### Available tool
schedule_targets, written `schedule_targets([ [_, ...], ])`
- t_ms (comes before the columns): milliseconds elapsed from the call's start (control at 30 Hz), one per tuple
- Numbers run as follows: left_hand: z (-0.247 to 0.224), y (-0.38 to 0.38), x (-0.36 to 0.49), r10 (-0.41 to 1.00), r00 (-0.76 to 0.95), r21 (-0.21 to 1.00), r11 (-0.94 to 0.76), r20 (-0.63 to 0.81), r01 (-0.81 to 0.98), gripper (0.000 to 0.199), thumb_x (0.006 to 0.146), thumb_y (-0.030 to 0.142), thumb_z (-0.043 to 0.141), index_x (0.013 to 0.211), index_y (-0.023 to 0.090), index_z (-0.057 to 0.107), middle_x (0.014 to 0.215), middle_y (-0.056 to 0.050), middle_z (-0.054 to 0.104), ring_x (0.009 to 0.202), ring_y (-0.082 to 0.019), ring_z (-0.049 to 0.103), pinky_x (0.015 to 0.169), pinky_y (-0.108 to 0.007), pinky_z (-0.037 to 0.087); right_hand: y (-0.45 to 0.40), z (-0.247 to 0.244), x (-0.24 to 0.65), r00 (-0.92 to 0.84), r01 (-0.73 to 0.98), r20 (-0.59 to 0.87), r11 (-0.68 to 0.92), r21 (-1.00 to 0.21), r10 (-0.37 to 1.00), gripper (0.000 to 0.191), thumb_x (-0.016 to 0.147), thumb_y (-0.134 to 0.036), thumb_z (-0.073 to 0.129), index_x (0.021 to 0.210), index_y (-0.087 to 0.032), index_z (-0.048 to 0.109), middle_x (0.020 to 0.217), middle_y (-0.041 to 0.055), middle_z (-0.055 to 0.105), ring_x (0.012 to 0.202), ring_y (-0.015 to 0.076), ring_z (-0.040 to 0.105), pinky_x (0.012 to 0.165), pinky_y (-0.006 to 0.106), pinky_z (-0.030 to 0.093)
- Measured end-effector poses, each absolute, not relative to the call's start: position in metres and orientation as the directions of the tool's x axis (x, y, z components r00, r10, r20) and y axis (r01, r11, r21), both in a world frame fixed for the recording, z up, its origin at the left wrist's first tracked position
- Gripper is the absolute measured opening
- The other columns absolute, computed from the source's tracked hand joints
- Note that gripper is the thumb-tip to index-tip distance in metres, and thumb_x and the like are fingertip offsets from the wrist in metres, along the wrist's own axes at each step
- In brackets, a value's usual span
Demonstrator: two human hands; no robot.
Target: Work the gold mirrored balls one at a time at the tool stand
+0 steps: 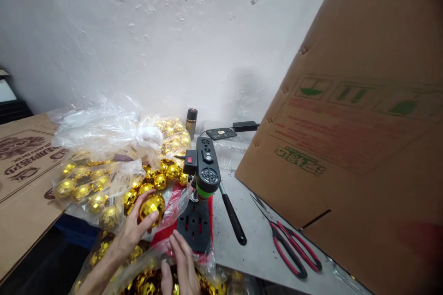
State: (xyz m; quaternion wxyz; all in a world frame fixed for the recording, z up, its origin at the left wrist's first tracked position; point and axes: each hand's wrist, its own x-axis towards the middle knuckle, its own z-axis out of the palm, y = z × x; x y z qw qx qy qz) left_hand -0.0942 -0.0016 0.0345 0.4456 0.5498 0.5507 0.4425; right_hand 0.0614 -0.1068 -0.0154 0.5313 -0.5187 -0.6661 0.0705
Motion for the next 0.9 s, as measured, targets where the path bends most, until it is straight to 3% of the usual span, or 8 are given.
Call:
schedule_targets([
  [67,0.024,-0.025,-0.088,0.977,0.114,0.983,0.173,-0.178,0.052,0.068,0.081,0.073,0.071,0.133,0.030,0.066,0.120,-0.010,0.077,0.104,-0.035,0.077,0.088,-0.046,0.065,-0.107,-0.014,0.065,0.132,0.627,0.640,0.436,-0.646,0.757,0.059,0.106,-0.019,0.051,0.164,-0.033,0.046,0.146,0.0126,0.070,0.128,0.0283,0.075,0.096,0.039,0.069],
  [133,0.013,-0.044,-0.075,0.952,0.168,0.962,0.268,-0.255,-0.060,0.066,0.082,0.078,0.069,0.129,0.031,0.067,0.117,-0.010,0.078,0.108,-0.035,0.077,0.091,-0.045,0.064,-0.109,-0.017,0.066,0.126,0.636,0.635,0.429,-0.641,0.762,0.060,0.106,-0.020,0.054,0.163,-0.035,0.046,0.149,0.0116,0.068,0.130,0.0282,0.074,0.097,0.038,0.069],
  [267,0.003,-0.064,-0.049,0.957,0.190,0.952,0.254,-0.221,-0.172,0.075,0.080,0.078,0.075,0.137,0.030,0.063,0.131,-0.010,0.075,0.124,-0.035,0.072,0.107,-0.046,0.059,-0.113,-0.028,0.069,0.197,0.628,0.593,0.364,-0.688,0.781,0.057,0.106,-0.020,0.054,0.161,-0.033,0.050,0.148,0.0131,0.068,0.129,0.0268,0.074,0.095,0.034,0.069],
  [367,0.000,-0.066,-0.035,0.974,0.162,0.971,0.184,-0.159,-0.152,0.081,0.072,0.069,0.088,0.138,0.029,0.062,0.136,-0.010,0.073,0.130,-0.035,0.069,0.110,-0.044,0.057,-0.114,-0.032,0.077,0.286,0.574,0.563,0.332,-0.749,0.776,0.047,0.108,-0.025,0.051,0.155,-0.031,0.058,0.144,0.0133,0.070,0.127,0.0254,0.075,0.095,0.034,0.068],
  [500,-0.005,-0.050,-0.018,0.970,0.010,0.961,0.240,-0.241,-0.136,0.082,0.070,0.072,0.085,0.132,0.022,0.064,0.111,-0.009,0.078,0.105,-0.035,0.076,0.090,-0.045,0.064,-0.113,-0.026,0.096,0.356,0.459,0.508,0.327,-0.826,0.784,0.034,0.110,-0.035,0.052,0.134,-0.029,0.075,0.131,0.0108,0.077,0.116,0.0214,0.078,0.092,0.027,0.067],
  [633,-0.010,-0.020,-0.011,0.993,-0.098,0.993,0.074,-0.065,0.091,0.074,0.066,0.074,0.081,0.114,0.019,0.071,0.113,-0.013,0.080,0.116,-0.039,0.072,0.109,-0.053,0.054,-0.120,-0.016,0.124,0.393,0.458,0.510,0.318,-0.830,0.765,0.031,0.109,-0.040,0.055,0.118,-0.027,0.082,0.119,0.0092,0.081,0.108,0.0204,0.080,0.089,0.025,0.066],
  [900,-0.015,0.007,-0.017,0.999,0.025,0.963,-0.037,0.031,0.268,0.065,0.083,0.068,0.067,0.127,0.021,0.070,0.130,-0.013,0.079,0.127,-0.037,0.070,0.116,-0.054,0.049,-0.141,-0.017,0.150,0.378,0.563,0.604,0.344,-0.752,0.701,0.026,0.109,-0.034,0.058,0.109,-0.025,0.082,0.105,0.0082,0.083,0.095,0.0181,0.082,0.085,0.022,0.066],
])
